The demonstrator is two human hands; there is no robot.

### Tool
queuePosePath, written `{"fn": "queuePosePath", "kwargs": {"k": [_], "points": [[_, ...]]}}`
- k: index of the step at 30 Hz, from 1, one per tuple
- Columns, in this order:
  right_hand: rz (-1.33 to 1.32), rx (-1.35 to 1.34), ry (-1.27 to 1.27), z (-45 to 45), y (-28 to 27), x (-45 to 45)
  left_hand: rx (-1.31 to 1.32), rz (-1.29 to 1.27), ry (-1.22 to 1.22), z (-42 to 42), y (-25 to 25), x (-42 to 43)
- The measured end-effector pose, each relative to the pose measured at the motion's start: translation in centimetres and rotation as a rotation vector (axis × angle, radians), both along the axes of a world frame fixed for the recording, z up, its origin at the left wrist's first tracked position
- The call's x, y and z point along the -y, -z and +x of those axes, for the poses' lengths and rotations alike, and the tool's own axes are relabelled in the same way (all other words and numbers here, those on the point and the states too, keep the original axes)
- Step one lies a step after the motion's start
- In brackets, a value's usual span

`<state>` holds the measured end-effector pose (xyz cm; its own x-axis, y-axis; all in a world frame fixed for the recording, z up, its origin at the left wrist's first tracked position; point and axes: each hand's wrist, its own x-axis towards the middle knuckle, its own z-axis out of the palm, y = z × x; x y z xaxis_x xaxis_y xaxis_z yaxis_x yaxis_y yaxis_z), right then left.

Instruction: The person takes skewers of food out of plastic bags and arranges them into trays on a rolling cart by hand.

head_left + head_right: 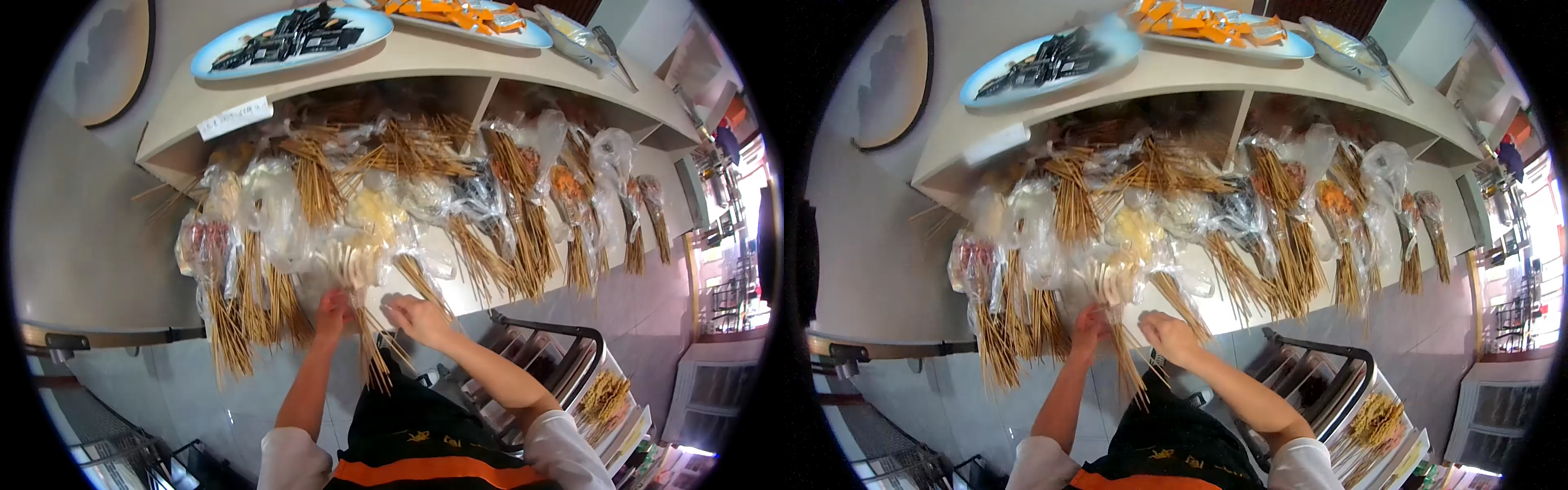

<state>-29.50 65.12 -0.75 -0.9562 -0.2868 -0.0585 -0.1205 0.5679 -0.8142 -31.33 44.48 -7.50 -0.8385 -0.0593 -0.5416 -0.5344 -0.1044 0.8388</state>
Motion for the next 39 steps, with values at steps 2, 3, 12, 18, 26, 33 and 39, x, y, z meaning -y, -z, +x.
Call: {"fn": "queuePosePath", "kwargs": {"k": [2, 3, 12, 18, 26, 33, 39], "points": [[-0.032, 0.062, 0.064, 1.2, 1.3, 1.6, -0.077, -0.019, -0.027, 1.8, -0.1, 0.3], [-0.062, 0.106, 0.138, 1.4, 2.2, 2.4, -0.072, -0.017, -0.033, 2.4, 0.0, 0.2], [-0.098, -0.015, 0.310, 3.4, 5.7, 8.9, -0.196, 0.048, 0.145, 4.4, -2.8, 0.1], [-0.663, 0.476, 0.284, 4.2, 0.2, 4.4, -0.362, -0.325, 0.060, 4.7, -3.8, 1.4], [-1.164, 0.955, 0.230, 3.7, 5.0, 6.6, -0.479, -0.411, -0.084, 2.8, -4.4, 0.3], [0.086, 0.061, 0.209, 1.5, 2.8, 3.6, -0.732, -0.619, 0.263, 4.5, -7.5, 1.8], [-0.029, -0.310, 0.064, -0.7, 4.1, 4.6, -1.103, -0.512, 0.268, 7.5, -7.4, 0.1]]}}
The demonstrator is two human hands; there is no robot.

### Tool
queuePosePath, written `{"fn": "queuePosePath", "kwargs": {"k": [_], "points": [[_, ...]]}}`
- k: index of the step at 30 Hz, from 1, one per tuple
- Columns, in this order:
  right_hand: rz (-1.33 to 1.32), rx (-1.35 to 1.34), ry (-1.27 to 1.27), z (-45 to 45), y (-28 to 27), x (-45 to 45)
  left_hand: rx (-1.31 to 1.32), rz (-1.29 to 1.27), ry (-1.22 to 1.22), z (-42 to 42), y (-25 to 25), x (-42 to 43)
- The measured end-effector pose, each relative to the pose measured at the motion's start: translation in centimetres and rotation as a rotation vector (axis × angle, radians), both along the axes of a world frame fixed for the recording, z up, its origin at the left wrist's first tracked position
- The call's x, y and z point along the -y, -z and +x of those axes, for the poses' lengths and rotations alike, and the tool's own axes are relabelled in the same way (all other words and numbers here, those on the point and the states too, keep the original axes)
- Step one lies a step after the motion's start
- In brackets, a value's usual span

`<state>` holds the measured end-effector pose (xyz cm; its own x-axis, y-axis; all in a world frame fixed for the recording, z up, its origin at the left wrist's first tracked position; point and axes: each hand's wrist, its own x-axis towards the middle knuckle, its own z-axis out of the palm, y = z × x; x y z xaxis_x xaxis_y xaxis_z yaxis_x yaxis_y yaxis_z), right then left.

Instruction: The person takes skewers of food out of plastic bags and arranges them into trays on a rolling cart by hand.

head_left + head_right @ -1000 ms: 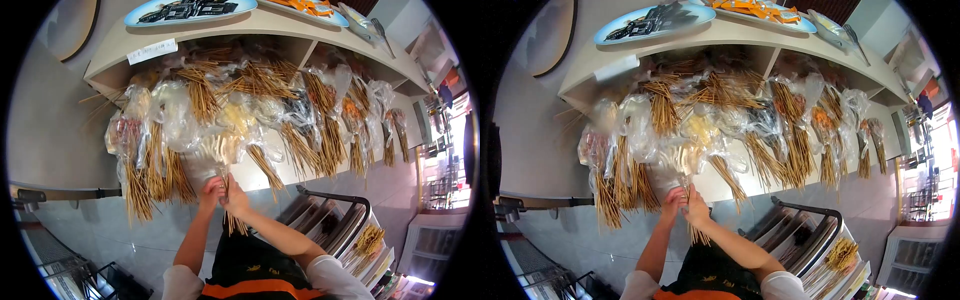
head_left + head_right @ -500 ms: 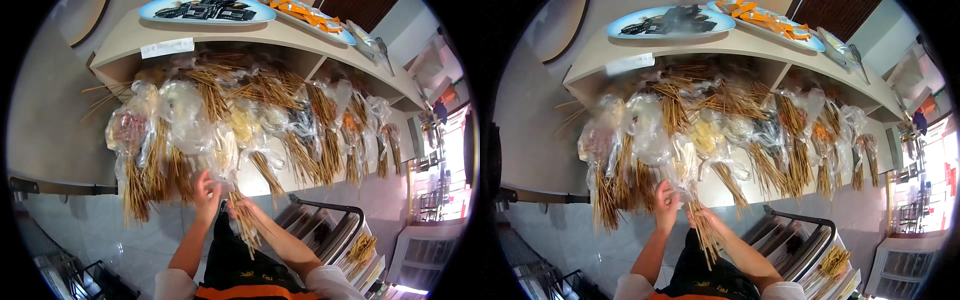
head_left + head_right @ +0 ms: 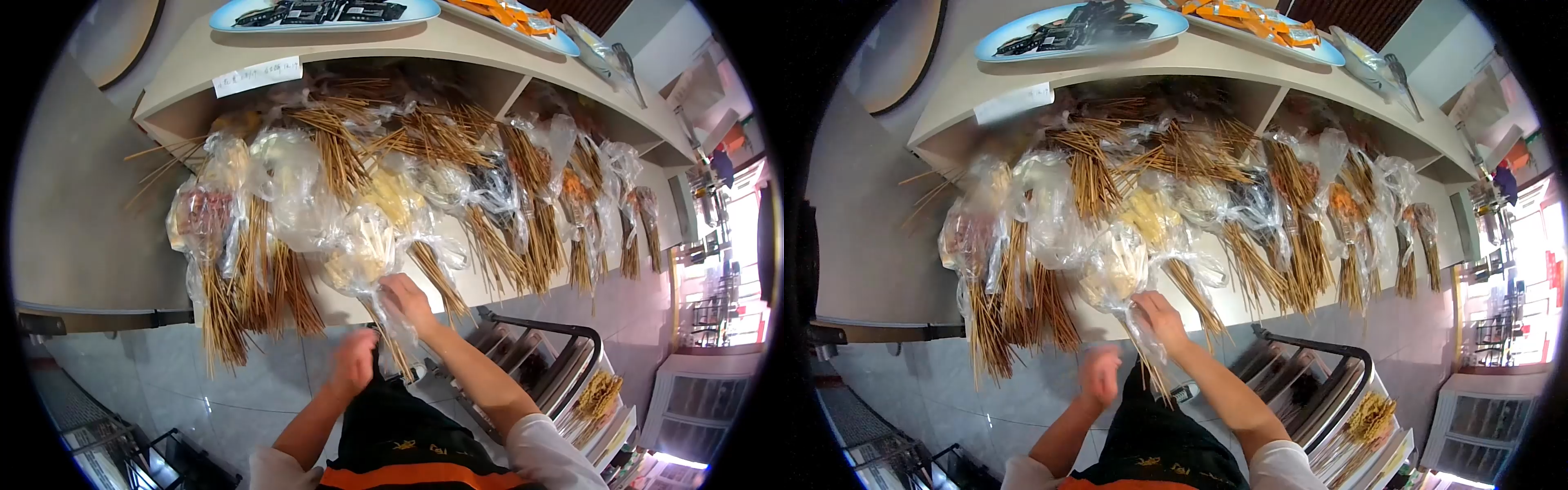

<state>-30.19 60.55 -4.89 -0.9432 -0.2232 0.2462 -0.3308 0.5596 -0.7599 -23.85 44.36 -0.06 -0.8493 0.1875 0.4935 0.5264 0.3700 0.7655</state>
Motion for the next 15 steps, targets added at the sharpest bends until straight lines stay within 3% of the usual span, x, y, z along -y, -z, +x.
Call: {"fn": "queuePosePath", "kwargs": {"k": [1, 4, 7, 10, 12, 14, 15], "points": [[-0.042, 0.017, 0.026, -0.2, 0.6, 0.3, 0.189, -0.100, -0.185, 0.3, 2.8, 0.6], [0.118, -0.087, -0.025, -1.0, -0.2, 0.3, 0.347, -0.066, -0.276, -2.7, 3.2, -1.0], [0.113, -0.217, -0.086, -1.7, -0.1, 0.6, 0.291, -0.109, -0.328, -5.1, 4.1, -2.5], [0.163, -0.170, -0.035, -1.7, -1.3, -0.5, 0.067, -0.264, -0.284, -6.6, 5.0, -2.0], [0.182, -0.140, 0.020, -1.8, -1.3, -0.9, 0.060, -0.329, -0.330, -7.3, 6.4, -1.6], [0.127, -0.058, 0.310, -2.5, -0.7, -2.3, 0.049, -0.395, -0.378, -7.8, 7.8, -0.6], [0.078, 0.031, 0.310, -2.6, -1.1, -2.9, 0.065, -0.411, -0.409, -8.3, 8.2, 0.4]]}}
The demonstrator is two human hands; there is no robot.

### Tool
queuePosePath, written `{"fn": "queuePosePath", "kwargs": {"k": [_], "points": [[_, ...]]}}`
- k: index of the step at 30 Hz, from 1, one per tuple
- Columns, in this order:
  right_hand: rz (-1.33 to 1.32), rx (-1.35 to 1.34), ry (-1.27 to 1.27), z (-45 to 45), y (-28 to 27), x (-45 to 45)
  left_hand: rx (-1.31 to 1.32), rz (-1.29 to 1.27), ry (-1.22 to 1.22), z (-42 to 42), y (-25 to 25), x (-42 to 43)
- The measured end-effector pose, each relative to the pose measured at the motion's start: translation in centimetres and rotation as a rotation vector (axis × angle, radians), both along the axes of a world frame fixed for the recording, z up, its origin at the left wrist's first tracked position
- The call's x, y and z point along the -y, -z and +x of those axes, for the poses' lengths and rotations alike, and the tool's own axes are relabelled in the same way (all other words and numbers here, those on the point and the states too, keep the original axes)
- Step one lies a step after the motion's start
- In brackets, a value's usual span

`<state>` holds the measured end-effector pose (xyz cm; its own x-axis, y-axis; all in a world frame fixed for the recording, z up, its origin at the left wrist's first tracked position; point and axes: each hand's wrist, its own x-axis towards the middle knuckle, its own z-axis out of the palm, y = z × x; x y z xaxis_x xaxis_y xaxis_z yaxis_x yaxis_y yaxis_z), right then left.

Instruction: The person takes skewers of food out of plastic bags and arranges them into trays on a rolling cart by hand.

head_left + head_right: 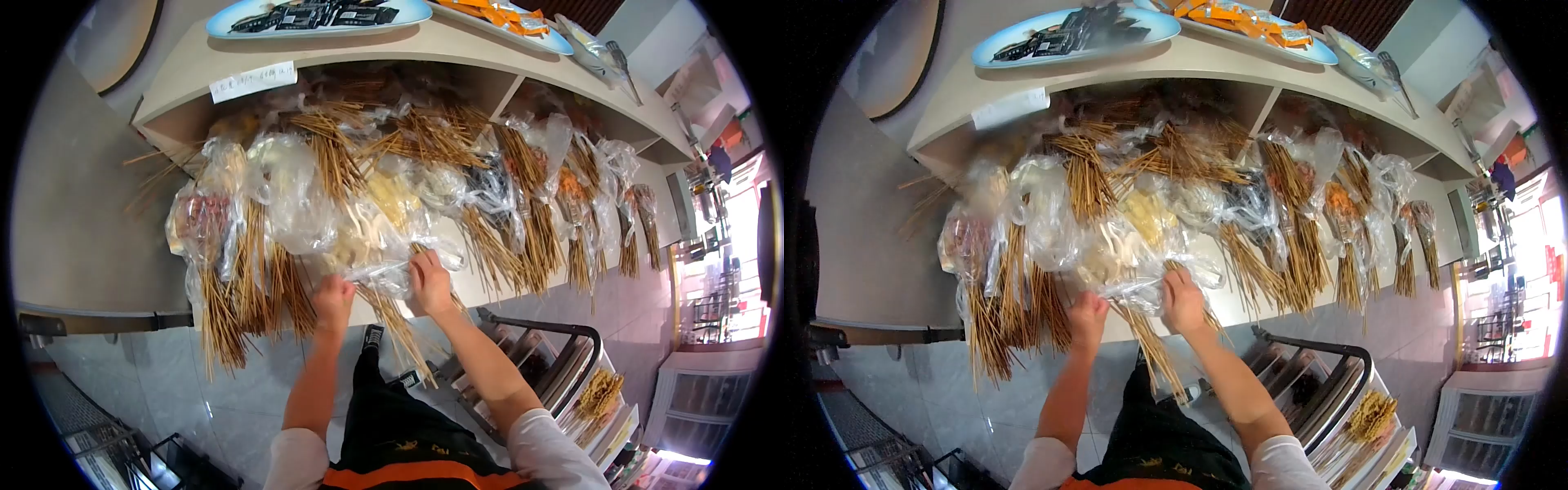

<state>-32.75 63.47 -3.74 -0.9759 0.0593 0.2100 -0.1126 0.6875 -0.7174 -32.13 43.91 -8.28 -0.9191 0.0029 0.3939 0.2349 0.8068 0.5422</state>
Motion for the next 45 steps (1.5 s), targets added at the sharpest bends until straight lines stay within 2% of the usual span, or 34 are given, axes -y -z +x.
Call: {"fn": "queuePosePath", "kwargs": {"k": [2, 3, 5, 6, 7, 8, 11, 12, 14, 17, 21, 23, 24, 26, 27, 29, 30, 32, 33, 34, 35, 36, 37, 38, 39, 41, 42, 43, 44, 45], "points": [[0.010, -0.037, 0.010, -0.1, 0.4, 0.1, -0.006, -0.080, -0.097, -0.7, 0.5, 0.7], [0.022, -0.062, 0.017, 0.1, 0.2, 0.5, -0.007, -0.080, -0.093, -1.0, -0.8, 0.2], [0.023, -0.119, 0.017, 0.5, -0.9, 1.1, -0.179, -0.070, -0.152, -1.4, -3.3, -0.8], [0.056, -0.147, -0.128, 0.8, -1.5, 1.4, -0.180, -0.070, -0.152, -1.4, -3.5, -0.8], [0.088, -0.173, -0.271, 0.9, -1.8, 1.8, -0.154, -0.135, -0.079, -1.3, -3.6, -0.9], [0.105, -0.211, -0.295, 0.8, -1.8, 2.3, -0.131, -0.200, -0.004, -1.3, -3.6, -1.0], [0.221, -0.179, -0.300, 0.4, -0.3, 2.6, -0.111, -0.168, 0.018, -1.3, -3.5, -1.0], [0.218, -0.181, -0.297, 0.2, 0.0, 2.6, -0.113, -0.171, 0.021, -1.1, -3.4, -0.8], [0.029, -0.053, -0.093, -0.2, 0.2, 2.5, 0.089, 0.085, -0.074, -0.7, -2.7, -0.5], [0.013, -0.113, 0.016, -0.2, 0.4, 2.7, -0.051, 0.210, -0.122, -0.8, -1.6, -0.9], [-0.050, -0.166, 0.089, 0.0, 1.4, 2.0, -0.020, 0.099, -0.090, -0.8, -1.9, 0.0], [-0.085, -0.022, 0.063, 0.2, 1.6, 1.8, -0.079, -0.083, -0.078, -1.1, -2.2, -0.1], [-0.085, -0.020, 0.066, 0.5, 1.1, 1.9, -0.077, -0.083, -0.075, -0.9, -3.3, -0.3], [-0.792, 0.098, 0.041, 0.9, 0.1, 2.3, -0.019, -0.347, -0.060, -0.4, -5.4, -0.8], [-0.792, 0.096, 0.042, 1.1, 0.0, 2.0, -0.020, -0.347, -0.058, -0.4, -5.2, -0.7], [-0.470, 0.182, -0.187, 1.6, -0.2, 0.7, -0.066, -0.290, 0.082, -0.3, -4.3, -0.7], [-0.469, 0.178, -0.182, 1.4, 0.0, 0.6, -0.069, -0.289, 0.087, -0.4, -4.0, -0.8], [0.000, -0.226, -0.361, 0.5, 0.8, 0.6, -0.015, -0.065, 0.036, -0.9, -3.3, -0.8], [-0.002, -0.227, -0.358, 0.2, 1.5, 0.4, -0.016, -0.068, 0.038, -1.3, -2.1, 0.0], [-0.223, 0.001, -0.129, 0.0, 2.2, 0.0, -0.074, -0.022, -0.050, -1.9, -0.6, 1.3], [-0.439, 0.230, 0.102, -0.3, 2.4, -0.5, -0.133, 0.026, -0.139, -2.3, -1.2, 1.7], [-0.688, 0.407, 0.202, -0.6, 2.1, -1.2, -0.136, 0.024, -0.134, -2.2, -1.8, 1.9], [-0.691, 0.404, 0.206, -0.5, 2.9, -1.2, 0.262, 0.692, -0.277, -1.8, -2.4, 2.3], [-0.867, 0.372, 0.239, -0.4, 3.2, -1.0, 0.677, 1.355, -0.408, -1.5, -3.2, 2.2], [-1.041, 0.337, 0.271, -0.1, 3.6, -0.9, 0.680, 1.355, -0.405, -1.0, -2.8, 2.0], [-1.016, 0.262, 0.315, 1.8, 3.2, -0.1, 0.556, 1.065, -0.163, 1.1, -1.3, 1.9], [-1.030, 0.175, 0.426, 2.8, 2.4, 0.4, 0.552, 1.064, -0.162, 2.4, -2.2, 1.0], [-1.041, 0.089, 0.535, 3.7, 2.3, 0.9, 0.442, 0.958, -0.175, 4.1, -4.0, -0.5], [-1.044, 0.092, 0.532, 5.3, 2.9, 1.1, 0.337, 0.850, -0.189, 5.5, -4.9, -1.7], [-0.978, 0.288, 0.437, 7.3, 3.6, 1.0, 0.339, 0.846, -0.193, 6.4, -3.9, -2.2]]}}
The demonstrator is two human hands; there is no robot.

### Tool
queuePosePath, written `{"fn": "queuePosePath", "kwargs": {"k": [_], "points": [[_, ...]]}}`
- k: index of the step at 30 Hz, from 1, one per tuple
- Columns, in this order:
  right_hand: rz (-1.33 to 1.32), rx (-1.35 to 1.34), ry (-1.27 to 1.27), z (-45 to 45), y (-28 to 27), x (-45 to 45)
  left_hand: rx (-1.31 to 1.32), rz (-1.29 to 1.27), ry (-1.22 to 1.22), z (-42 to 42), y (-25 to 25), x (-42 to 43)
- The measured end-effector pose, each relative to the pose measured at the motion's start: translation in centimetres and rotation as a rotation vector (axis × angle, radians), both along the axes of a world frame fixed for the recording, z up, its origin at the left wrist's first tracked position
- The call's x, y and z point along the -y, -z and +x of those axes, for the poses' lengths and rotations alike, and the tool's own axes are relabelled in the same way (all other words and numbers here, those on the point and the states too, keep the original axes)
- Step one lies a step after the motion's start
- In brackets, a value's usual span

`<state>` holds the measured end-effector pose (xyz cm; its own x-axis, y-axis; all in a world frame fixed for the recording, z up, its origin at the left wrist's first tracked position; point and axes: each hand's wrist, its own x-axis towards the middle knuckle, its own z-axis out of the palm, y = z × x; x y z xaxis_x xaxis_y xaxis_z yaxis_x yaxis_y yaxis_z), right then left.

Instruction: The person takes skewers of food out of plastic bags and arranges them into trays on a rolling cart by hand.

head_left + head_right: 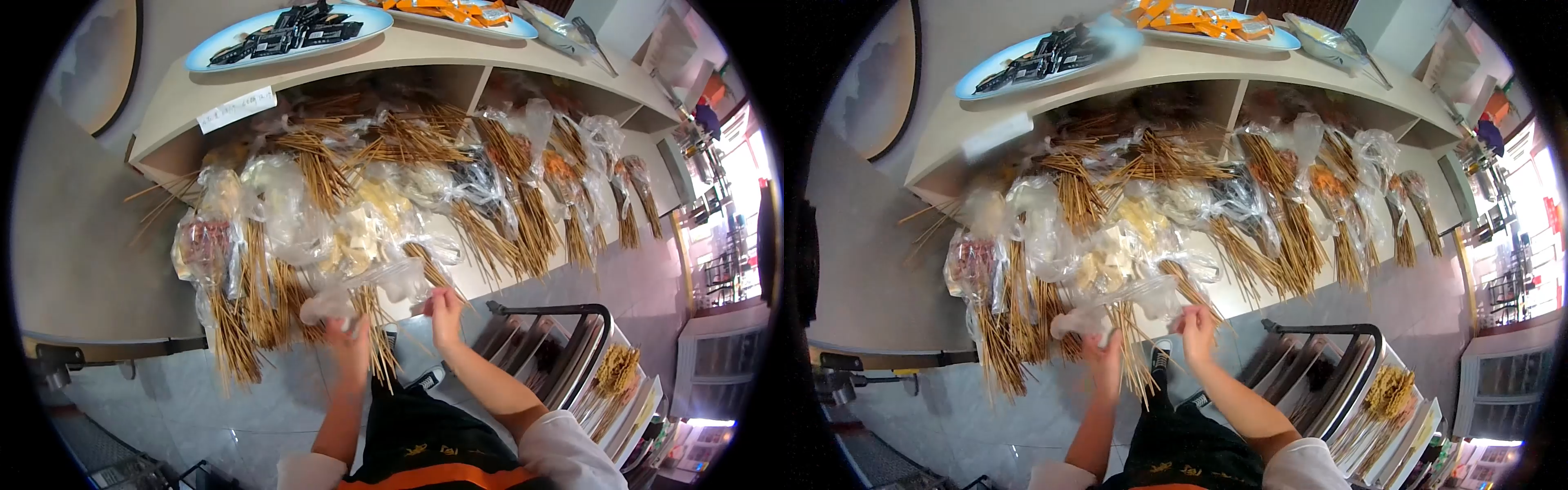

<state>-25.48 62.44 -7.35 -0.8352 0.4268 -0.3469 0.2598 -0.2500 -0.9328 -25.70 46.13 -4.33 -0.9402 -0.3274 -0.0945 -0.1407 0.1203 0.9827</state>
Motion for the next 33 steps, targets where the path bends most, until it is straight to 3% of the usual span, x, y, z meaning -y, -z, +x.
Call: {"fn": "queuePosePath", "kwargs": {"k": [1, 2, 3, 5, 6, 8, 9, 10, 12, 13, 14, 16, 20, 25, 31, 33], "points": [[0.015, 0.124, -0.174, 1.1, 0.6, 0.0, 0.118, -0.103, 0.013, 0.6, 1.7, -0.5], [0.016, 0.126, -0.173, 1.0, 1.2, 0.3, 0.235, -0.203, 0.026, 0.8, 2.2, -1.3], [0.131, 0.100, -0.320, 0.8, 2.0, 1.0, 0.237, -0.202, 0.026, 0.7, 2.7, -2.2], [0.288, 0.016, -0.548, -0.3, 3.6, 1.7, 0.069, -0.629, -0.066, -0.4, 2.5, -3.6], [0.284, 0.018, -0.546, -1.0, 2.1, 2.0, 0.070, -0.633, -0.064, -0.7, 3.5, -3.0], [0.042, 0.112, -0.834, -2.8, -2.9, 2.4, 0.175, -0.063, 0.224, -2.2, 6.2, -1.6], [0.127, 0.122, -0.914, -3.2, -3.3, 2.3, 0.189, 0.344, 0.138, -2.6, 5.4, -1.7], [0.129, 0.124, -0.916, -3.4, -3.2, 2.4, 0.189, 0.346, 0.137, -2.8, 4.5, -0.9], [0.879, 0.058, -0.623, -4.3, -1.6, 2.7, 0.474, 0.427, 0.314, -3.5, 3.2, 1.3], [1.075, -0.167, -0.391, -4.5, 0.9, 3.1, 0.443, 0.399, 0.292, -3.6, 3.4, 1.4], [1.075, -0.166, -0.390, -4.6, 0.5, 3.3, 0.443, 0.399, 0.293, -3.5, 2.8, 1.3], [-0.065, 0.212, -0.538, -5.2, -1.6, 3.6, 0.460, 0.491, 0.278, -3.9, 0.6, 1.0], [-0.078, 0.175, -0.527, -5.6, -3.2, 3.9, 0.513, 0.609, 0.274, -4.6, -0.7, 1.1], [0.184, 0.128, -0.599, -7.3, -1.1, 3.5, 0.517, 0.750, 0.317, -4.9, 0.8, 0.8], [0.204, 0.224, -0.601, -8.2, -2.2, 3.3, 0.594, 0.682, 0.241, -5.2, 0.2, 0.6], [0.129, 0.155, -0.577, -8.0, -2.0, 4.1, 0.570, 0.665, 0.266, -5.4, 2.1, 0.5]]}}
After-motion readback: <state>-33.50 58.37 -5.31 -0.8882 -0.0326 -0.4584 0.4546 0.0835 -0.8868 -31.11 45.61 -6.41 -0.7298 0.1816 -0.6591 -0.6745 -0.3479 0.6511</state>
